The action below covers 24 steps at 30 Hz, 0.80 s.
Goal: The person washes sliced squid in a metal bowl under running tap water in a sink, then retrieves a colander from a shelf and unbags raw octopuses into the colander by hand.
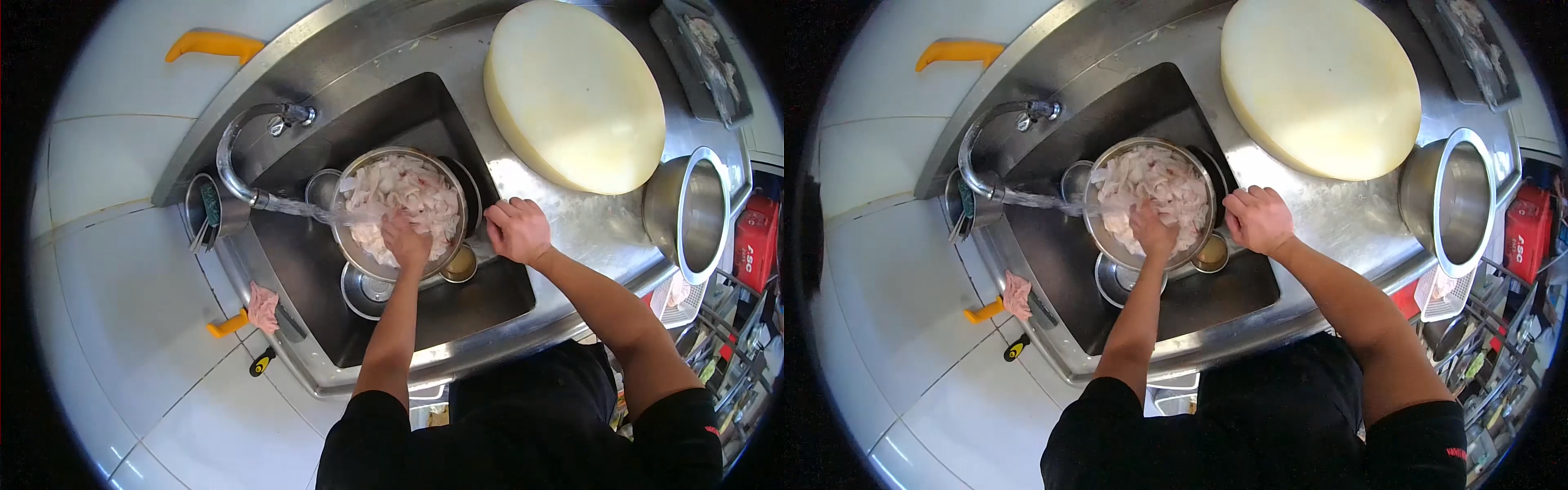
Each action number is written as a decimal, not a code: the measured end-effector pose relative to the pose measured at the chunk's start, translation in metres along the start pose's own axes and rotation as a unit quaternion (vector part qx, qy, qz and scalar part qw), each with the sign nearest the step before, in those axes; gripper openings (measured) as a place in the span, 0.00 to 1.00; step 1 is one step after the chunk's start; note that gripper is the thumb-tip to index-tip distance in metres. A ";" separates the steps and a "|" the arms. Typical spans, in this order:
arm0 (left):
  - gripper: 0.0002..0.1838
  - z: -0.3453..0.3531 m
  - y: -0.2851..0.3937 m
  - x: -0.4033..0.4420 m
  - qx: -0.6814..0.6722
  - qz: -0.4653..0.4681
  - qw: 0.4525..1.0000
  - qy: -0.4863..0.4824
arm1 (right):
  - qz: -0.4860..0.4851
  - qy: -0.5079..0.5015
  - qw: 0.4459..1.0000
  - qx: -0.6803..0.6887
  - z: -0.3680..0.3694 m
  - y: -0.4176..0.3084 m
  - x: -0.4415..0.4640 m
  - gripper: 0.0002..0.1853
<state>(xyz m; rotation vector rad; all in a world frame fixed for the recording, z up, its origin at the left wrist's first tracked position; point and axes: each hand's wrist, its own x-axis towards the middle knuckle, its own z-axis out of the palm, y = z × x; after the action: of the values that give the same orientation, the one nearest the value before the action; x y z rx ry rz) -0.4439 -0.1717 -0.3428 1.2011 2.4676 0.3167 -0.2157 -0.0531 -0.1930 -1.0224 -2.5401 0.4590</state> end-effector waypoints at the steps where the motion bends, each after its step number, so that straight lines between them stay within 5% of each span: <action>1: 0.48 -0.004 0.008 -0.001 0.023 0.065 0.997 -0.025 | 0.000 0.000 1.000 -0.002 -0.001 0.000 0.000 0.05; 3: 0.52 0.000 0.017 0.007 0.103 0.211 0.970 -0.066 | 0.002 -0.015 1.000 -0.005 0.000 0.001 -0.002 0.05; 6: 0.46 0.014 0.028 0.021 0.252 0.237 0.922 -0.173 | 0.000 -0.024 1.000 -0.007 0.001 0.004 -0.001 0.06; 12: 0.24 0.053 -0.002 0.068 0.250 0.145 0.926 -0.243 | -0.007 -0.028 1.000 -0.002 -0.002 0.006 0.000 0.06; 13: 0.20 0.095 -0.031 0.075 0.195 0.117 0.963 -0.142 | -0.005 -0.030 1.000 0.000 -0.002 0.004 -0.002 0.06; 14: 0.19 0.088 -0.030 0.079 0.201 0.111 0.958 -0.172 | -0.004 -0.030 1.000 0.000 -0.002 0.003 -0.003 0.06; 16: 0.20 0.062 -0.021 0.087 0.215 0.097 0.945 -0.227 | -0.007 -0.025 1.000 0.002 -0.003 0.004 -0.002 0.06; 20: 0.26 0.016 -0.035 0.078 0.163 0.083 0.970 -0.159 | -0.006 -0.015 1.000 0.005 0.000 0.004 -0.001 0.06; 22: 0.31 -0.030 -0.019 0.059 0.147 0.019 0.979 -0.143 | -0.004 -0.015 1.000 0.003 0.000 0.004 -0.002 0.05; 24: 0.45 -0.031 -0.046 0.055 0.158 0.064 0.979 -0.113 | -0.001 -0.017 1.000 0.002 0.000 0.003 -0.002 0.05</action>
<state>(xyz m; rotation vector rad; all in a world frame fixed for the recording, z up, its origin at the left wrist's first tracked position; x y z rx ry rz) -0.5202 -0.1576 -0.3443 1.4379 2.3032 -0.1782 -0.2123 -0.0525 -0.1946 -1.0189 -2.5690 0.4841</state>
